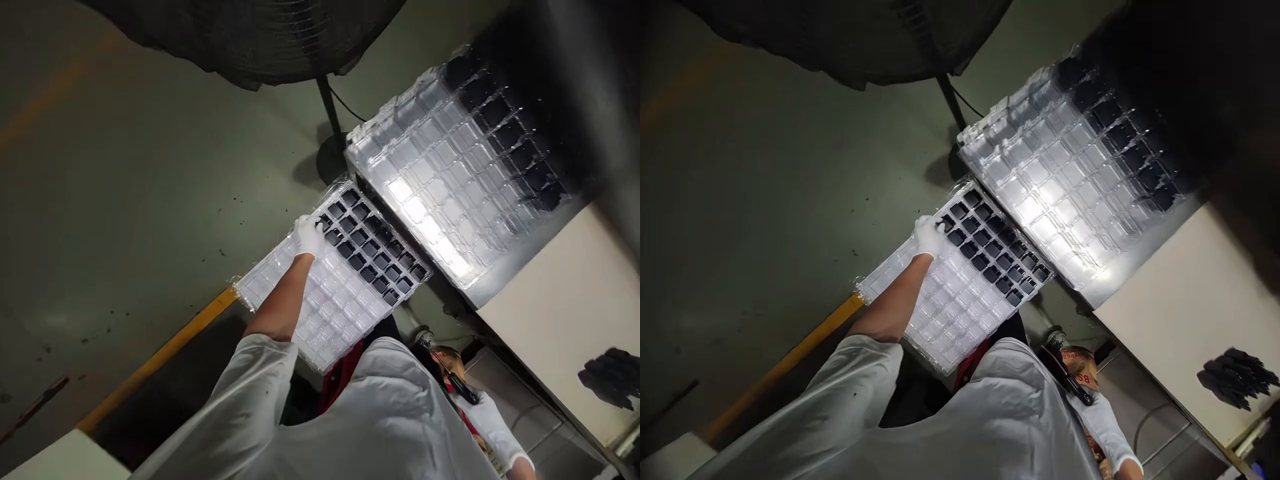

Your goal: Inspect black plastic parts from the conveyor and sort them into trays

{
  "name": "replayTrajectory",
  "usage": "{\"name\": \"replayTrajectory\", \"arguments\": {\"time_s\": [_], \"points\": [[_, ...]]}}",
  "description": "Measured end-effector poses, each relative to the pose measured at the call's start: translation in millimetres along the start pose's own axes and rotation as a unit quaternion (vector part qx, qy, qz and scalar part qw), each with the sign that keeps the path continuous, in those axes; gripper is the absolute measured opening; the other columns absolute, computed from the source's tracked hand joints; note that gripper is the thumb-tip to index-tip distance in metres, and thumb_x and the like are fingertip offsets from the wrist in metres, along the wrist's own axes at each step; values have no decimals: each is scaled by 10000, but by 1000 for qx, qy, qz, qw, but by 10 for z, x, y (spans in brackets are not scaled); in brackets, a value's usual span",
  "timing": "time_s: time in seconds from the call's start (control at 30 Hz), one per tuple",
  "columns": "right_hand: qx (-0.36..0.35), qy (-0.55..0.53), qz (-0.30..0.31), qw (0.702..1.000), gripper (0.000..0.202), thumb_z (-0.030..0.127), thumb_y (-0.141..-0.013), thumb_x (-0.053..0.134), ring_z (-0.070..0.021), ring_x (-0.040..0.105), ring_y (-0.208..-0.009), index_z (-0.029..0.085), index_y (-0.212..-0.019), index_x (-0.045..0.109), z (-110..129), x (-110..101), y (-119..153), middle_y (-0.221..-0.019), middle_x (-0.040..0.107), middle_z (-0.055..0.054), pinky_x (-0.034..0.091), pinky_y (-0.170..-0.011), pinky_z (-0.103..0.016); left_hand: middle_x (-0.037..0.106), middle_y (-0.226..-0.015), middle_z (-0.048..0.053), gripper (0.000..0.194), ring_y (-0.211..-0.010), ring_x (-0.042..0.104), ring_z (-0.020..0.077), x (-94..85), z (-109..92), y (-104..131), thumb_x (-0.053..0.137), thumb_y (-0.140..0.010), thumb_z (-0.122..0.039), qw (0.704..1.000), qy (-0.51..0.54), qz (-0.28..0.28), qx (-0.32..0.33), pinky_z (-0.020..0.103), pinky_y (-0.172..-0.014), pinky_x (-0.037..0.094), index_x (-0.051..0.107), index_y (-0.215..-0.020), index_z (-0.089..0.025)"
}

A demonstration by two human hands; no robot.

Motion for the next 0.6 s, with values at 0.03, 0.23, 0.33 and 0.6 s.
{"name": "replayTrajectory", "arguments": {"time_s": [0.03, 0.23, 0.33, 0.6], "points": [[5, -11, 12, 1000, 457, 600, -576, 729, -387, 756, -940, 211, -809, 791, 0, 29, 41, -857, 774, -119, 599, -823, -427, 645, -1199, 154, 177, -1239, 535, 321, -24, -39, 27, 611, -880, -164, 1000, 1, 4, 6, 475, -1172, 380, 714, -1025, -166], [-44, -48, 19, 998, 325, 447, -610, 795, -302, 708, -851, 174, -782, 757, 174, 52, 209, -807, 749, -95, 549, -831, -370, 645, -1240, 239, 362, -1284, 552, 362, -178, -469, 501, 542, -922, -249, 998, 41, -35, 20, 530, -1181, 391, 663, -1207, -61], [-48, -141, -44, 988, 329, 459, -800, 798, -257, 714, -868, 162, -936, 760, 109, -28, 314, -885, 745, -88, 567, -879, -383, 679, -1202, 184, 341, -1189, 634, 314, -68, -982, 1044, 556, -937, -309, 994, 77, -4, 79, 459, -1116, 488, 690, -1185, -117], [-14, -387, -217, 896, 337, 458, -969, 734, -227, 704, -1041, 140, -1081, 732, -711, 90, 531, -1102, 731, -97, 573, -986, -420, 730, -1169, 112, 249, -1126, 692, 254, 520, -2756, 3022, 555, -989, -309, 887, 170, 242, 355, 407, -1083, 537, 726, -1124, -188]]}}
Point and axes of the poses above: each hand's wrist, its own y-axis away from the middle knuckle, its own x-axis out of the palm, z = x × y, the point moved 5 cm from there along -y, towards the middle knuckle
